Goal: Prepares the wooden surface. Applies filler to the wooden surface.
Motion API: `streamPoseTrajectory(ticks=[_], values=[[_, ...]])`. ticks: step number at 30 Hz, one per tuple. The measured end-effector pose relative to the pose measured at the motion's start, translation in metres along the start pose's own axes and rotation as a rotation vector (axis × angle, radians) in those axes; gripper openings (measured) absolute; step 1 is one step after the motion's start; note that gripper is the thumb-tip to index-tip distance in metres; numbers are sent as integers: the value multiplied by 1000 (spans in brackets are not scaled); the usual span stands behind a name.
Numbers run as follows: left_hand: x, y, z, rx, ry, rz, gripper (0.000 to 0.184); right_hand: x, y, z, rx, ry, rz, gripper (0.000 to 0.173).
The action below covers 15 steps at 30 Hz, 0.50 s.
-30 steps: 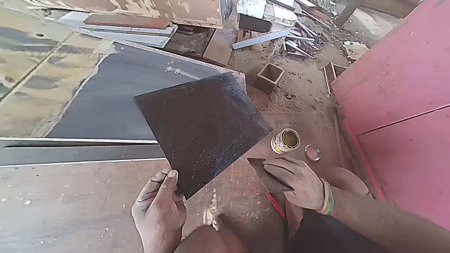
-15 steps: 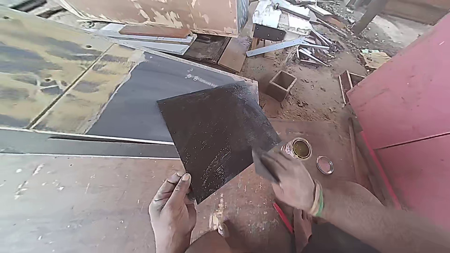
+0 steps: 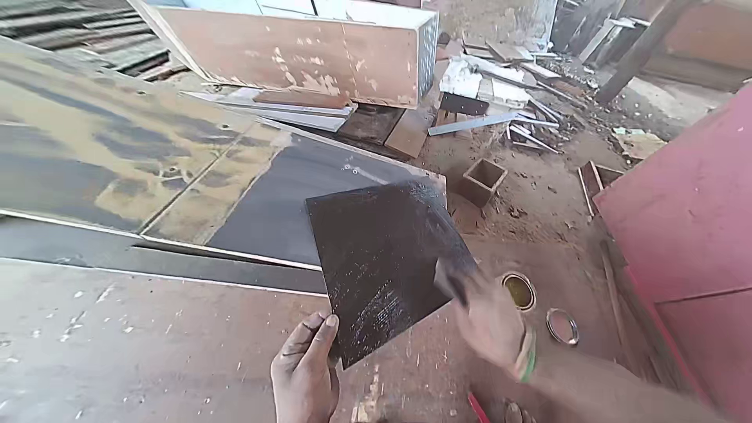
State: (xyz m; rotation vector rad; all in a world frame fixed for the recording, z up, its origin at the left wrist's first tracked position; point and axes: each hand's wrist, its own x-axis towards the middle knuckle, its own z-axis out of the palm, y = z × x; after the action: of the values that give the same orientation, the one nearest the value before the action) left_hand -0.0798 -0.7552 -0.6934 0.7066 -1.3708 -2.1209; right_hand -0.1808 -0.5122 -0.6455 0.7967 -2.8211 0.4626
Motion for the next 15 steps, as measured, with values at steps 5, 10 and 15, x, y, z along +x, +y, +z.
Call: streamPoseTrajectory(ticks=[5,10,15], values=[[0,-1,0,-7,23,-35,15,-38,-49,-26,380,-76,-341,21],[0,3,1,18,25,-27,15,72,2,-37,260,61,-13,29],[0,1,1,-8,19,-49,15,175,33,-13,64,-263,227,39]])
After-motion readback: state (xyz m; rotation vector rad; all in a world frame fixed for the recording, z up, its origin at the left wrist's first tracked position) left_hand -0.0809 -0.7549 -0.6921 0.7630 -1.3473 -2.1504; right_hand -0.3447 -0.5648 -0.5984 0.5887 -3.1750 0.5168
